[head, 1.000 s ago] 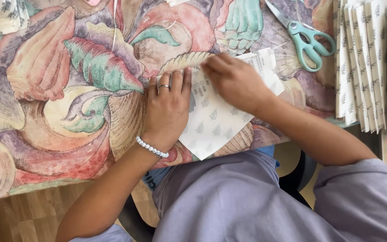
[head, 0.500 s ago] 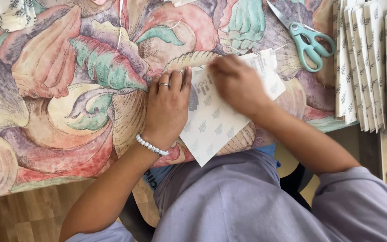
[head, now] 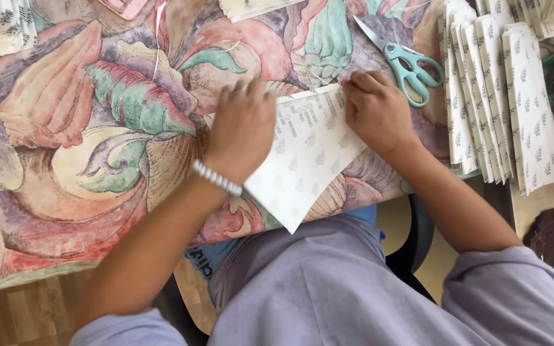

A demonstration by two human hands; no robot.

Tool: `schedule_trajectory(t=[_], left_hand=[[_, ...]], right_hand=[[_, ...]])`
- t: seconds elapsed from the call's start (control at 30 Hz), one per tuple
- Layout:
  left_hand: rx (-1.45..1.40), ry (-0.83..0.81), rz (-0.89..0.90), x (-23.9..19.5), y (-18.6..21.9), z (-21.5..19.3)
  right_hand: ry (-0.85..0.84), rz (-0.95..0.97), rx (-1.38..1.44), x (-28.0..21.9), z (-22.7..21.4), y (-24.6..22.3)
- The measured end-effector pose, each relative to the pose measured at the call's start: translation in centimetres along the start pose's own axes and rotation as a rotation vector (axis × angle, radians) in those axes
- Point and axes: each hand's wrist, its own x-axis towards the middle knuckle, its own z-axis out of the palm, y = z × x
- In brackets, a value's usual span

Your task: Folding printed paper sheets into specific shapes at a workstation.

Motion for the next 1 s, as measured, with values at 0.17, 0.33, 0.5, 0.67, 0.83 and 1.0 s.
schedule_trajectory(t=[0.17,0.33,0.5,0.67,0.83,1.0], left_hand=[[-0.217,-0.226,-0.072,6.1,0.9,3.7],[-0.285,-0.41,-0.164,7.0,2.1,2.5],[-0.543,0.221,-0.052,3.8,2.9,-1.4],[-0.754,0.546,-0.067,1.5,2.1,-4.4],[-0.811,0.601,-0.267,0.1,1.1,-4.2],[-0.801,0.622,-0.317,0.1,0.2,-2.5]], right_hand=[[-0.141,0.035,0.069,0.3,-1.5,0.0],[-0.066,0.323,0.454,0.1,-3.4,-0.3],[0.353,0.575,0.975,-0.2,-5.7,-1.2],[0.241,0.439,1.419,1.6,-3.5,1.3],[0.141,0.21,1.351,5.2,-3.4,-0.2],[0.04,0.352,1.137,6.9,-4.4,-2.1]])
